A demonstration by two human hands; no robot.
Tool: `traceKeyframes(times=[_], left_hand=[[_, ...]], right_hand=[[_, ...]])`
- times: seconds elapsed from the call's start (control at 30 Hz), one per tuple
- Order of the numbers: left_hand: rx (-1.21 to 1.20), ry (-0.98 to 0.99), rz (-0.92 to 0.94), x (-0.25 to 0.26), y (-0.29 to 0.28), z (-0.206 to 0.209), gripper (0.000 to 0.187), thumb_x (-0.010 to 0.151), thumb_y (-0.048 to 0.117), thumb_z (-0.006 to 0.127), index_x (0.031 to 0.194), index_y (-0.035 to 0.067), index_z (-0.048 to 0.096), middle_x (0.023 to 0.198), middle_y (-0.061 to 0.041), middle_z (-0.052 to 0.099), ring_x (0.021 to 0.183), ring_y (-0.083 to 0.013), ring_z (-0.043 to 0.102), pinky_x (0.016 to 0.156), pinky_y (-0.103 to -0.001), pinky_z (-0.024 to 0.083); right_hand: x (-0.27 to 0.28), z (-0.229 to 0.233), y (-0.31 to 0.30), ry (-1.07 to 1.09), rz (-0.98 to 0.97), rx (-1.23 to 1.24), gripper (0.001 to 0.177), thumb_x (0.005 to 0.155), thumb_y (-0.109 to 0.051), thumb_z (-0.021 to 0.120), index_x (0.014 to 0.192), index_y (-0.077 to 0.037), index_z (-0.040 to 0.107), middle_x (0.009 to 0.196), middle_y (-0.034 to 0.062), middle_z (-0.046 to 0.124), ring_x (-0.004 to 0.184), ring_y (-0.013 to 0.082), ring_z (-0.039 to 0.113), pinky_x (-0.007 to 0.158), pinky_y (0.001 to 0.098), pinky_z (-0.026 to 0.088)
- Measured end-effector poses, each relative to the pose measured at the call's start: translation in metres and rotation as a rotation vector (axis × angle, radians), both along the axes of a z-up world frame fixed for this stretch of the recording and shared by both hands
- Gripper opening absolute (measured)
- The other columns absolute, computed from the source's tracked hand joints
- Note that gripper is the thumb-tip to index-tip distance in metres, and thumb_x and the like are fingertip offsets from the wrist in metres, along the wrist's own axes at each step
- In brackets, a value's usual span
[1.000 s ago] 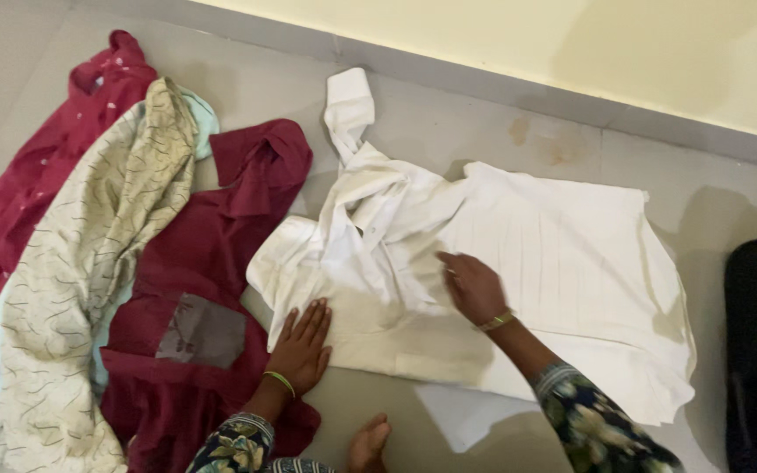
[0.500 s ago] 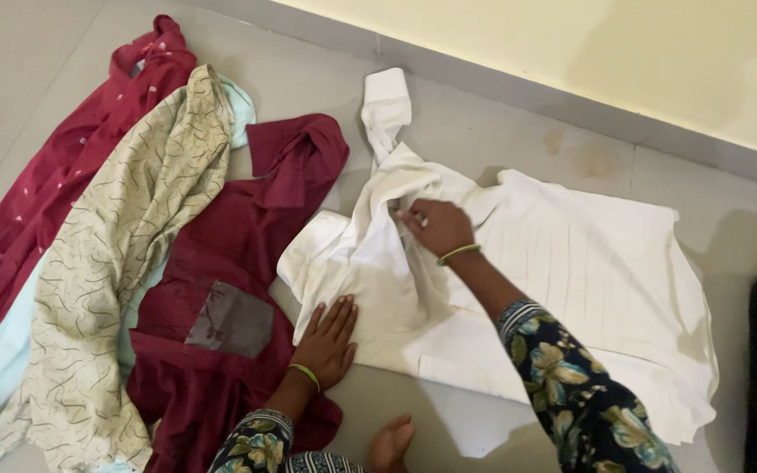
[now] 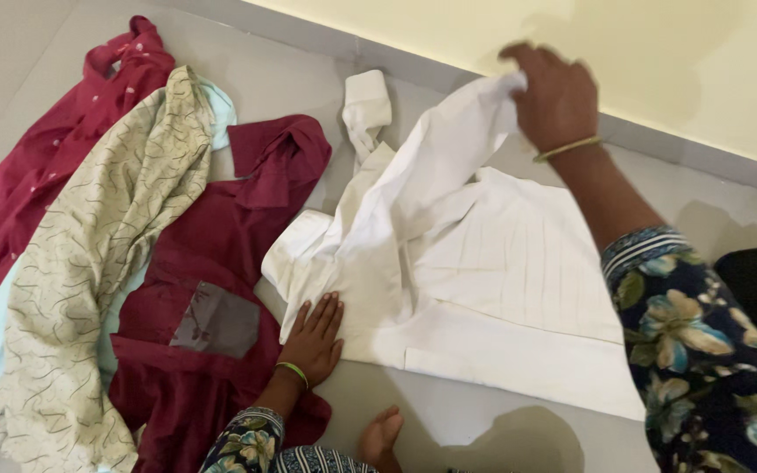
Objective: The person folds a white shirt by laying it flat on the floor, folding in the sleeves and sides, and smoothing the fabric before making the final folds into a square shape.
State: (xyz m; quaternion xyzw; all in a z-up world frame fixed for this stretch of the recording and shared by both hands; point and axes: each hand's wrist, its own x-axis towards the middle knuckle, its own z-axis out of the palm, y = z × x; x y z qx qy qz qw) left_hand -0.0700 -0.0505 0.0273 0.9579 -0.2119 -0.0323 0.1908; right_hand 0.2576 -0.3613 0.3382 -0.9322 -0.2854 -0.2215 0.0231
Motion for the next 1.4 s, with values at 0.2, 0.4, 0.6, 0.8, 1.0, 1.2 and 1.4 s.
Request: traceKeyframes(times=[0.2, 0.4, 0.6, 0.8, 1.0, 1.2, 1.4], left_hand=[[0.013, -0.009, 0.009, 0.0, -0.001, -0.001, 0.072, 0.094, 0.032, 0.05, 0.155, 0.002, 0.028, 0.165, -0.02, 0.021, 0.153, -0.0324, 0.015, 0.122, -0.053, 0.01], [0.009, -0.039, 0.019, 0.0, -0.001, -0.004, 0.071, 0.094, 0.033, 0.049, 0.156, 0.004, 0.028, 0.164, -0.021, 0.022, 0.152, -0.0343, 0.017, 0.12, -0.054, 0.012], [0.029, -0.022, 0.036, -0.001, -0.002, -0.005, 0.071, 0.094, 0.034, 0.048, 0.156, 0.005, 0.028, 0.165, -0.019, 0.021, 0.153, -0.0331, 0.018, 0.121, -0.053, 0.013], [0.051, -0.027, 0.049, -0.001, -0.003, -0.003, 0.071, 0.094, 0.035, 0.048, 0.156, 0.006, 0.028, 0.165, -0.019, 0.022, 0.153, -0.0328, 0.018, 0.121, -0.053, 0.013], [0.078, 0.013, 0.06, -0.001, -0.005, -0.005, 0.071, 0.094, 0.036, 0.047, 0.157, 0.007, 0.027, 0.164, -0.018, 0.024, 0.152, -0.0316, 0.019, 0.122, -0.053, 0.011], [0.097, 0.023, 0.07, -0.002, -0.003, -0.017, 0.071, 0.095, 0.037, 0.046, 0.156, 0.007, 0.028, 0.16, -0.022, 0.029, 0.151, -0.0351, 0.021, 0.123, -0.055, 0.009], [0.189, -0.003, 0.075, -0.008, -0.001, -0.036, 0.066, 0.095, 0.04, 0.047, 0.153, 0.009, 0.035, 0.156, -0.02, 0.038, 0.149, -0.034, 0.028, 0.123, -0.057, 0.011]], right_hand=[[-0.01, 0.065, 0.001, -0.314, 0.194, -0.024, 0.021, 0.088, -0.002, 0.082, 0.104, -0.01, 0.07, 0.099, 0.0069, 0.068, 0.097, 0.0294, 0.066, 0.086, 0.0448, 0.045], [-0.027, 0.089, -0.019, -0.452, 0.286, -0.049, 0.018, 0.087, -0.001, 0.077, 0.1, -0.006, 0.067, 0.104, 0.0066, 0.068, 0.095, 0.0244, 0.064, 0.086, 0.0366, 0.048], [-0.043, 0.071, -0.083, -0.379, 0.225, 0.019, 0.016, 0.095, 0.009, 0.074, 0.1, -0.004, 0.066, 0.103, 0.0085, 0.068, 0.094, 0.0204, 0.065, 0.081, 0.0291, 0.052], [-0.114, 0.053, -0.149, -0.278, 0.118, 0.015, 0.017, 0.099, 0.01, 0.074, 0.102, -0.004, 0.065, 0.111, 0.0102, 0.068, 0.107, 0.0189, 0.067, 0.088, 0.0279, 0.054], [-0.202, 0.03, -0.202, -0.325, 0.004, 0.006, 0.022, 0.107, 0.014, 0.081, 0.1, 0.001, 0.065, 0.11, 0.0146, 0.072, 0.103, 0.0258, 0.069, 0.087, 0.0362, 0.054], [-0.293, -0.058, -0.26, -0.063, -0.31, 0.167, 0.019, 0.094, 0.004, 0.077, 0.09, -0.006, 0.061, 0.11, 0.0117, 0.072, 0.104, 0.0242, 0.07, 0.089, 0.0325, 0.056], [-0.32, -0.096, -0.256, 0.251, -0.513, 0.25, 0.021, 0.075, 0.007, 0.077, 0.091, -0.002, 0.069, 0.116, 0.0148, 0.069, 0.112, 0.0303, 0.066, 0.095, 0.0392, 0.055]])
